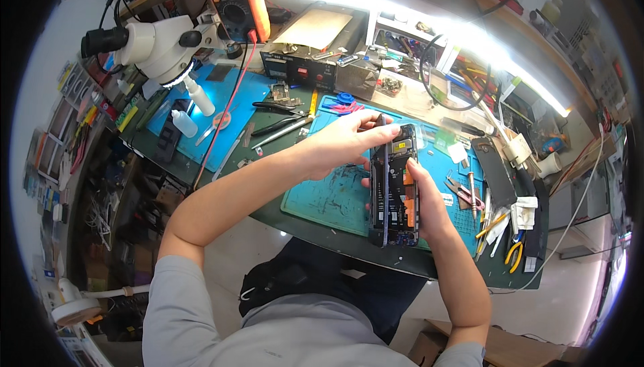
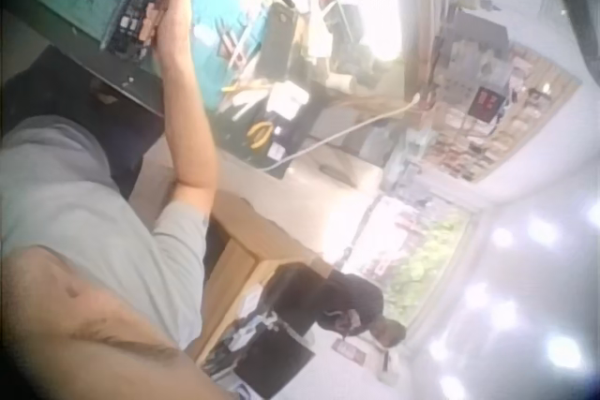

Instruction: The person disassembles a smartphone, removes the screen assembly, and uses tweezers and a toothbrush to clean adhesive residue from the frame. The person then wipes the frame and continues cleaning the edges.

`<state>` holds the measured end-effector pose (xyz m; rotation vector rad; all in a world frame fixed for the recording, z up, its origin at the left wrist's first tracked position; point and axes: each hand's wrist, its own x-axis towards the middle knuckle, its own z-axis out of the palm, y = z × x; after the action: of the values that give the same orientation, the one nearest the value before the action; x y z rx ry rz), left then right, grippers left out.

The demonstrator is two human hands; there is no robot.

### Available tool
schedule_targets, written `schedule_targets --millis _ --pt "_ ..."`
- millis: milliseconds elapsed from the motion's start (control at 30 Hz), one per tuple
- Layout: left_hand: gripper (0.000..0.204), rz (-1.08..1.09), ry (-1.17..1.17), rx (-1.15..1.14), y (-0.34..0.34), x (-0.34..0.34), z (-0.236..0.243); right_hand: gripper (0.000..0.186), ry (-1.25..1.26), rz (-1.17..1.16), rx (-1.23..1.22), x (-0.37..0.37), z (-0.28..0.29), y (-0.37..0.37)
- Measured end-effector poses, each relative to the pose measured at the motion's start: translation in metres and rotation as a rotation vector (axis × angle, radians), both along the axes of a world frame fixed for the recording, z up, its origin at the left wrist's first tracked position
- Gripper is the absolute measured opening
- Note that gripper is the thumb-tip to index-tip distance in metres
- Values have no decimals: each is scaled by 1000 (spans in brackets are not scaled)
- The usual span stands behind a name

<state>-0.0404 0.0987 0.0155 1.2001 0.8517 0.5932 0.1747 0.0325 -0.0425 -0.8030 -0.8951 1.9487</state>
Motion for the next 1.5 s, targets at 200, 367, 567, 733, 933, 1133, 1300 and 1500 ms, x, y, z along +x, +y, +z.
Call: schedule_targets --millis 200,367,567,733,933,1133,1300,1500 --pt "53 130 -234 -44 -5 -14 -19 57 140 66 -130 7 5 5" --pt "51 218 -318 -100 -9 -21 -25 59 124 118 -71 11 15 5" --pt "49 232 -492 -82 -9 -54 -32 55 107 -12 -61 4 22 4" --pt "48 312 -38 277 -7 -89 -7 46 1 -148 -12 16 17 10" --pt "64 247 881 1053 -21 -74 -31 45 -138 -216 -132 12 13 3" --pt "78 244 958 1169 -18 -66 -53 46 200 73 -98 19 2 5" --pt "88 190 649 1012 -29 -47 -27 52 304 117 -81 17 4 0" --pt "90 -6 -429 -96 -79 -7 -38 83 80 173 -264 -36 47 -26"
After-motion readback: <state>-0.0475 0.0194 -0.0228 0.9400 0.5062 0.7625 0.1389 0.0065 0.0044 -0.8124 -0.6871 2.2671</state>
